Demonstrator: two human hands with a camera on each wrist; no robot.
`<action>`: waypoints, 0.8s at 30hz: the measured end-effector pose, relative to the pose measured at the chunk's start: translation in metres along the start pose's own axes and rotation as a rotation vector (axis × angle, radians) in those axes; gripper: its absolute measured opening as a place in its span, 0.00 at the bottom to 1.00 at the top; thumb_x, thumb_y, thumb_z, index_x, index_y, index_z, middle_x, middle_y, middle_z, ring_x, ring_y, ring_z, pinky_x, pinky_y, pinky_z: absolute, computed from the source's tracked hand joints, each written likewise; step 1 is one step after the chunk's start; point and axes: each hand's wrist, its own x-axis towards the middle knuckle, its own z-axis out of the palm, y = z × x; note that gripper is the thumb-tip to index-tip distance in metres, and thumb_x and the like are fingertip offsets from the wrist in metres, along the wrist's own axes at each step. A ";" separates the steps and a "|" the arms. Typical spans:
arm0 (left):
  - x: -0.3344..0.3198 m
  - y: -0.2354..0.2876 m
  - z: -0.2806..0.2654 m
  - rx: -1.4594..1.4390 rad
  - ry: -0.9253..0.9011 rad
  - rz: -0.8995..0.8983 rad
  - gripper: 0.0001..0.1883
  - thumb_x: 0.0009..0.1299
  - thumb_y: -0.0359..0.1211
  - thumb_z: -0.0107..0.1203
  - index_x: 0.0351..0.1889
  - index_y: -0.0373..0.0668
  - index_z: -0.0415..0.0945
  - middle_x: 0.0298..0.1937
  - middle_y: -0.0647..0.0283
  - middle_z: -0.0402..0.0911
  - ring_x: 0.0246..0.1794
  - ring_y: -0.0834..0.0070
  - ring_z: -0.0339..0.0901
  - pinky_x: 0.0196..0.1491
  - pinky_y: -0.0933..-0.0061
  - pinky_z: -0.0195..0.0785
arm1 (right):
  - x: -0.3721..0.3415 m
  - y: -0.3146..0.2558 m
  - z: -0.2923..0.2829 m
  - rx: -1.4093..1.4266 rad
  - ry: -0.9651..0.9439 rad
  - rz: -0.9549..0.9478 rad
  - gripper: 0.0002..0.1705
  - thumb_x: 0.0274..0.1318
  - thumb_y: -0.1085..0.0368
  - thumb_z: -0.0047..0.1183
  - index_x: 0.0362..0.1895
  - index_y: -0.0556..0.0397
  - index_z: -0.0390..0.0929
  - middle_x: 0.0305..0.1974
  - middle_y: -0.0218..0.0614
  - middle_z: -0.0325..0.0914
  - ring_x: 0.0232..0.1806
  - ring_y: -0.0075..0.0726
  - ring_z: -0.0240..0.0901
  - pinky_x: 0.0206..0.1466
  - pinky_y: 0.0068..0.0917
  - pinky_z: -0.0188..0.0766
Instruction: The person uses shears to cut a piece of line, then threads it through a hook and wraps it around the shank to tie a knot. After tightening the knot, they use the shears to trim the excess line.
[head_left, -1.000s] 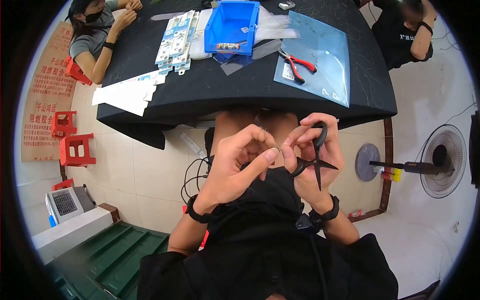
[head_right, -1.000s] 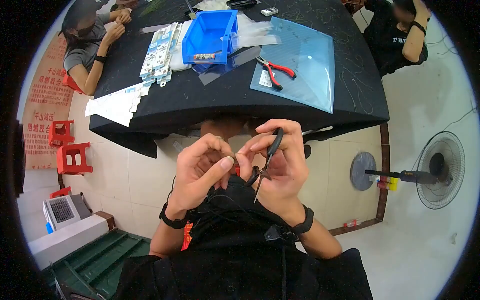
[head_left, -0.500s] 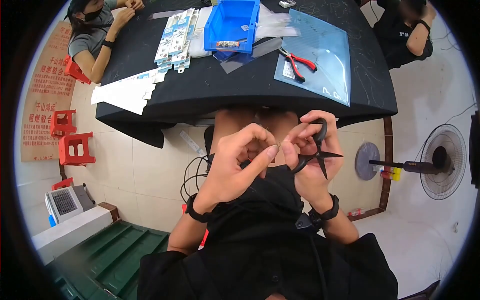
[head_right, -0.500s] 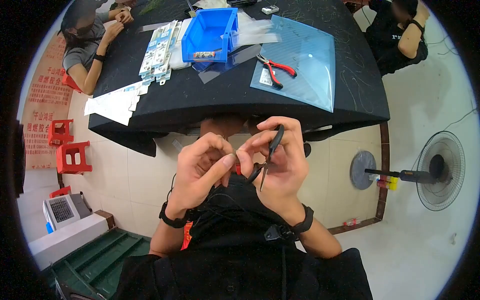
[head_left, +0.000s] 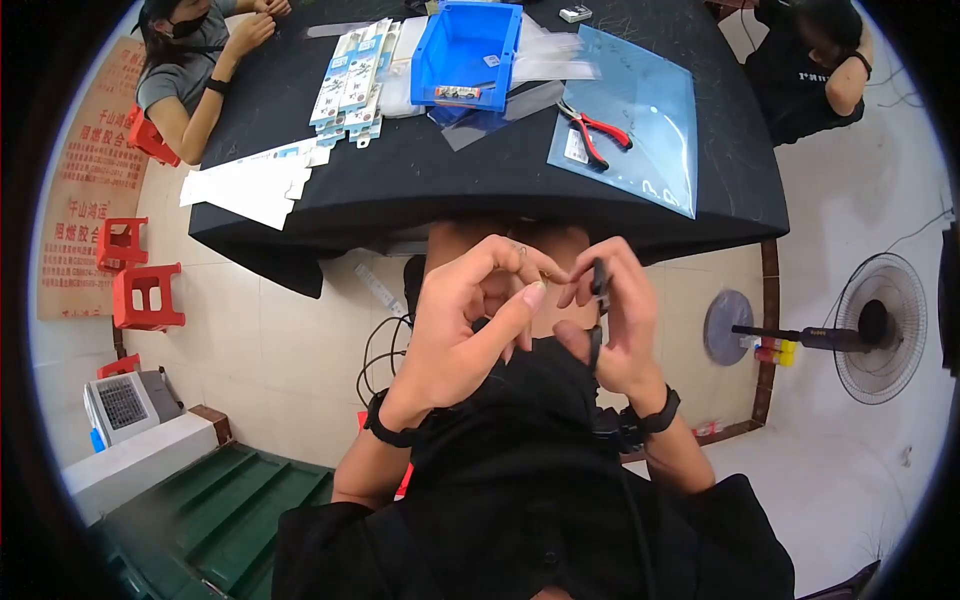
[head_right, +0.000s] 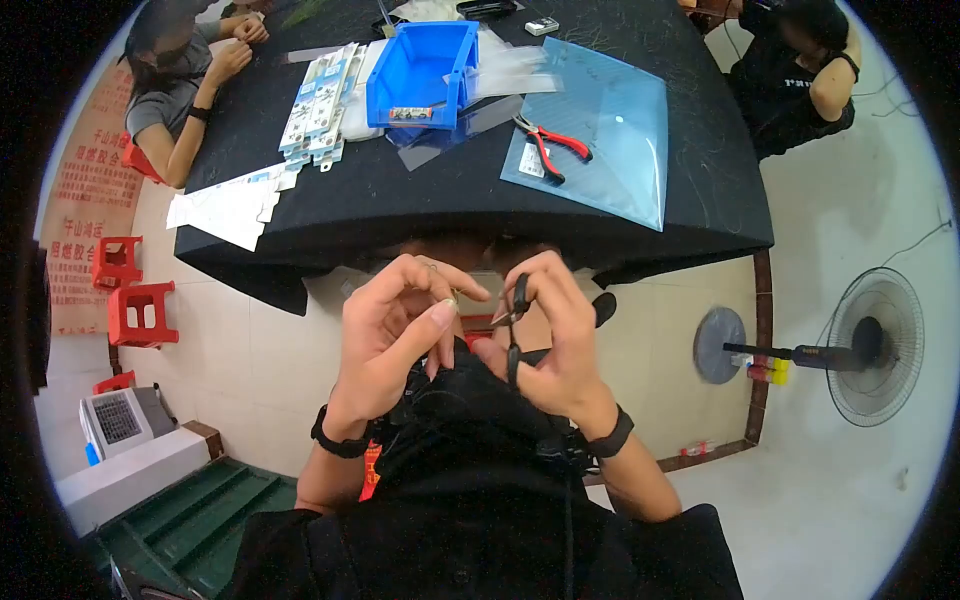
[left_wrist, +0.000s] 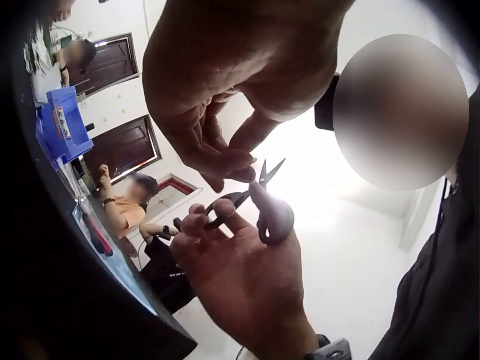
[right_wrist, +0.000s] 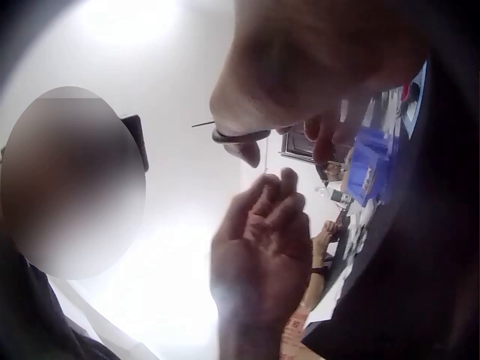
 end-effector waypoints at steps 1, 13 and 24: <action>0.001 0.002 0.001 -0.002 -0.002 0.001 0.04 0.79 0.25 0.52 0.45 0.33 0.71 0.52 0.47 0.84 0.23 0.82 0.76 0.24 0.84 0.68 | -0.001 0.002 0.001 -0.003 0.001 0.000 0.23 0.45 0.64 0.75 0.34 0.57 0.70 0.41 0.38 0.70 0.39 0.33 0.71 0.44 0.28 0.71; -0.005 0.009 0.008 -0.137 -0.084 -0.054 0.04 0.79 0.23 0.52 0.47 0.32 0.70 0.58 0.46 0.82 0.30 0.81 0.82 0.24 0.84 0.72 | -0.006 0.009 0.011 -0.131 0.047 -0.053 0.22 0.41 0.69 0.71 0.38 0.58 0.72 0.42 0.38 0.68 0.34 0.33 0.68 0.37 0.28 0.66; -0.004 0.004 0.001 -0.104 -0.133 -0.023 0.03 0.78 0.22 0.53 0.46 0.30 0.74 0.57 0.47 0.83 0.26 0.82 0.80 0.21 0.84 0.68 | -0.006 0.007 0.011 -0.174 0.055 -0.068 0.22 0.40 0.71 0.71 0.35 0.58 0.70 0.41 0.38 0.67 0.34 0.33 0.68 0.35 0.28 0.67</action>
